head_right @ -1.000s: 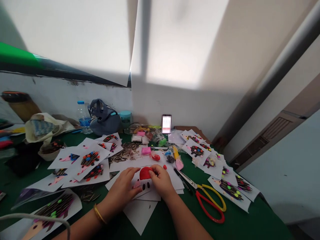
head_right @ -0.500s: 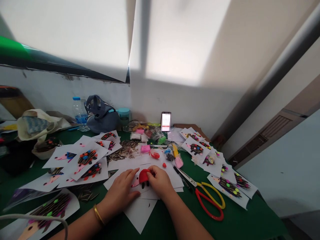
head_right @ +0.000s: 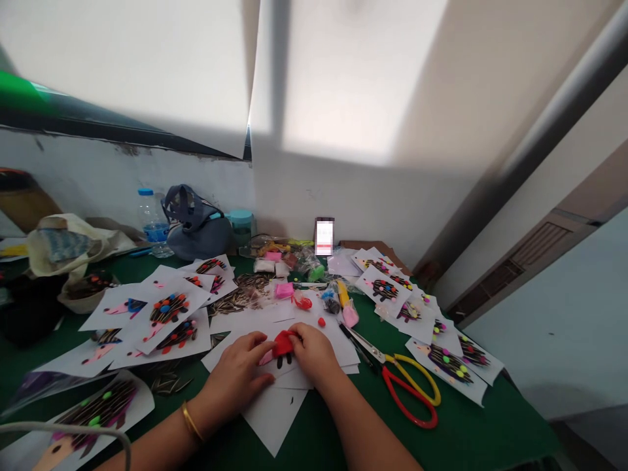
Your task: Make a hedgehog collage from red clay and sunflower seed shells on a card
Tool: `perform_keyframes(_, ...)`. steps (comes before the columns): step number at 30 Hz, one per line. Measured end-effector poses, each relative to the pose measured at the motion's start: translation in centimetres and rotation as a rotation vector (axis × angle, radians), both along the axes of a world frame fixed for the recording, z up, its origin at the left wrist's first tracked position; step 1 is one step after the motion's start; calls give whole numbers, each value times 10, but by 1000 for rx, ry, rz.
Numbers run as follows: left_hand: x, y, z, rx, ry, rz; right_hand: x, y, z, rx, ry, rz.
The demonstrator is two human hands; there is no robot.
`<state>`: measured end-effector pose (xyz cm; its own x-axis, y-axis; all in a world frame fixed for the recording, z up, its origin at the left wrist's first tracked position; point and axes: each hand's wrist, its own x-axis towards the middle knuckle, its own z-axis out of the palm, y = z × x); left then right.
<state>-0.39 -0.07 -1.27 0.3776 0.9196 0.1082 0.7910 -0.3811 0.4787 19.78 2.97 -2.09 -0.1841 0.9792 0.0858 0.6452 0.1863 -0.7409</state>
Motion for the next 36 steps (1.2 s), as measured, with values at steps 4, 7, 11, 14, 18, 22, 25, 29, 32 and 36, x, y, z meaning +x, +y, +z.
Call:
perform_keyframes(4, 0, 0, -2, -3, -13, 8, 2, 1, -2, -25, 92, -18)
perform_keyframes(7, -1, 0, -3, -9, -23, 16, 2, 1, -3, -34, 164, -14)
perform_keyframes(11, 0, 1, -3, -9, -32, 18, 1, 0, -3, -33, 152, -11)
perform_keyframes(14, 0, 1, -3, -14, -46, 20, 0, -1, -2, -41, 143, -7)
perform_keyframes(18, -1, 1, -3, 1, -47, 8, 0, -1, 0, -41, 102, 4)
perform_keyframes(22, 0, -1, 1, 27, -5, -29, -1, -1, 0, -25, 40, 14)
perform_keyframes(25, 1, -3, 4, 27, 23, -49, -2, -1, 0, -11, 7, 9)
perform_keyframes(29, 2, -3, 4, 10, 56, -55, -1, 0, -1, 4, 0, 30)
perform_keyframes(32, 3, -4, 3, 18, 71, -62, 0, 2, -4, 21, 10, 52)
perform_keyframes(36, 3, -4, 4, 30, 91, -72, 3, 4, -10, 32, 51, 0)
